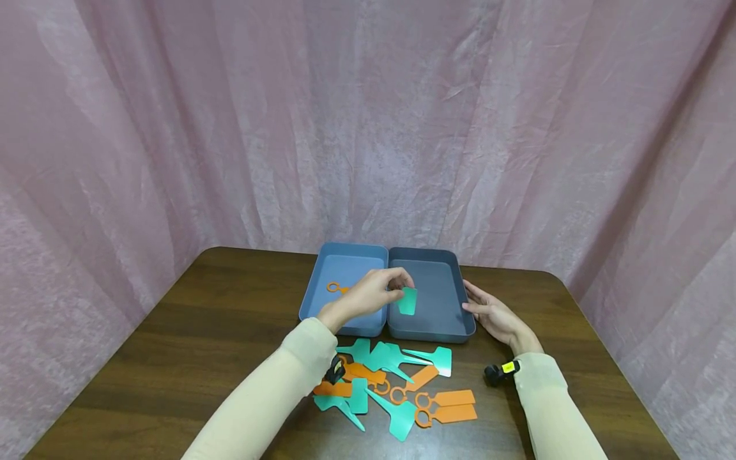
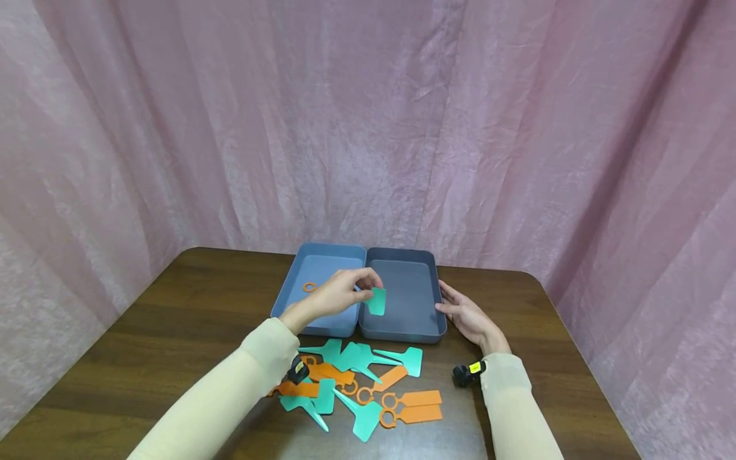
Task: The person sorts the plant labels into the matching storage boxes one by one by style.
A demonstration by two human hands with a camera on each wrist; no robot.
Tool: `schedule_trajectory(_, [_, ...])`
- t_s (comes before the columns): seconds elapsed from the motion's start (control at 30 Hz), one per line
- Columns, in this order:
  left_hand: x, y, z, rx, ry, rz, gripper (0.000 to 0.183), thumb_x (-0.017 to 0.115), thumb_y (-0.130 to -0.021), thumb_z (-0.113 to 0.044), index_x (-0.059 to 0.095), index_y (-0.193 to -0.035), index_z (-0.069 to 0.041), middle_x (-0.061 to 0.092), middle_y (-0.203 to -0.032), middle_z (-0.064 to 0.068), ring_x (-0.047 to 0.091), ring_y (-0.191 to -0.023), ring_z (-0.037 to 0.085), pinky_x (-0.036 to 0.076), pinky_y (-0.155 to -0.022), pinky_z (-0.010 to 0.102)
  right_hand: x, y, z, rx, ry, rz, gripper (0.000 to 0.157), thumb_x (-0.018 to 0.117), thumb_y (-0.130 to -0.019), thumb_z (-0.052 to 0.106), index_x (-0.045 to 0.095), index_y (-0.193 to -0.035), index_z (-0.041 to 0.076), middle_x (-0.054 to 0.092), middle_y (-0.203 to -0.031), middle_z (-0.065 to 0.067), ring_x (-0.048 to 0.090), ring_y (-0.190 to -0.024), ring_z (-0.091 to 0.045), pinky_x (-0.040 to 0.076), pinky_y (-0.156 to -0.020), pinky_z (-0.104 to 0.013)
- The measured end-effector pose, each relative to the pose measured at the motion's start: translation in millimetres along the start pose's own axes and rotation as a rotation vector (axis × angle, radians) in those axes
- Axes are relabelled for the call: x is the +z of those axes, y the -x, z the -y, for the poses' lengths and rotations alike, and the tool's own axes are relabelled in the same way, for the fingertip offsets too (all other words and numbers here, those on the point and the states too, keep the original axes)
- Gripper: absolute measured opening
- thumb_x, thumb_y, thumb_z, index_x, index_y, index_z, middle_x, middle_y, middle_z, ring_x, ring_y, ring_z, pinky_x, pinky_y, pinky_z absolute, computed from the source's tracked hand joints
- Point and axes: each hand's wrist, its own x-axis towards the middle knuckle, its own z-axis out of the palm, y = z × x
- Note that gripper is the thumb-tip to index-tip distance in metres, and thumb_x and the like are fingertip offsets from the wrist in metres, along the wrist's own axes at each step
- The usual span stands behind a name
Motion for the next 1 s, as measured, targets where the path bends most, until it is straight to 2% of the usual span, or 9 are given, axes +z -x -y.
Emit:
schedule_trajectory(0.33, [-2.7,-22.8,-4.5,-0.026,0.009,-0.006,0.020,0.062,-0.105,-0.007,0.069,-0.120,-0.017,0.066,-0.112,0.000,0.062,-0.099,0.014,0.053,-0.086,0.031,-1.3,0,-1,0.003,0.028,0.005,0.078,0.048,-0.108,0.003,-0.002,-0.167,0.009,-0.007,-0.174,-0.015,0.000,-0.159,-0.036,0.037,-0.103,-0.017])
schedule_trajectory(0.5, [-2.4,-33.8,-7.1,-0.033,-0.005,-0.001,0.020,0.062,-0.105,-0.007,0.071,-0.121,-0.016,0.067,-0.111,0.000,0.062,-0.097,0.014,0.053,-0.085,0.029,-0.1,0,1,0.018,0.025,-0.002,0.077,0.048,-0.109,0.003,-0.002,-0.167,0.009,-0.007,-0.174,-0.015,-0.001,-0.159,-0.035,0.035,-0.107,-0.021])
schedule_trajectory(0.73, [0.8,-49.4,-15.4,-0.040,-0.004,0.021,0.019,0.062,-0.105,-0.006,0.071,-0.119,-0.015,0.068,-0.104,0.000,0.063,-0.094,0.014,0.053,-0.082,0.028,-1.8,0,-1,0.026,0.055,-0.010,0.074,0.044,-0.110,0.003,-0.002,-0.167,0.010,-0.007,-0.174,-0.015,-0.001,-0.160,-0.034,0.023,-0.120,-0.035])
schedule_trajectory(0.83, [1.4,-54.9,-18.6,-0.042,-0.023,0.027,0.018,0.062,-0.105,-0.007,0.071,-0.118,-0.016,0.068,-0.103,-0.001,0.063,-0.094,0.014,0.053,-0.082,0.028,-2.7,-1,-1,0.024,0.056,-0.005,0.074,0.044,-0.110,0.003,-0.002,-0.167,0.010,-0.007,-0.174,-0.015,-0.002,-0.159,-0.034,0.025,-0.118,-0.032])
schedule_trajectory(1.0, [1.5,-64.1,-22.0,-0.043,-0.043,0.036,0.018,0.062,-0.105,-0.009,0.072,-0.117,-0.017,0.068,-0.103,-0.001,0.064,-0.094,0.014,0.053,-0.082,0.029,-3.9,-1,-1,0.017,0.038,0.009,0.074,0.044,-0.110,0.003,-0.003,-0.167,0.009,-0.009,-0.173,-0.016,-0.003,-0.159,-0.035,0.034,-0.107,-0.021])
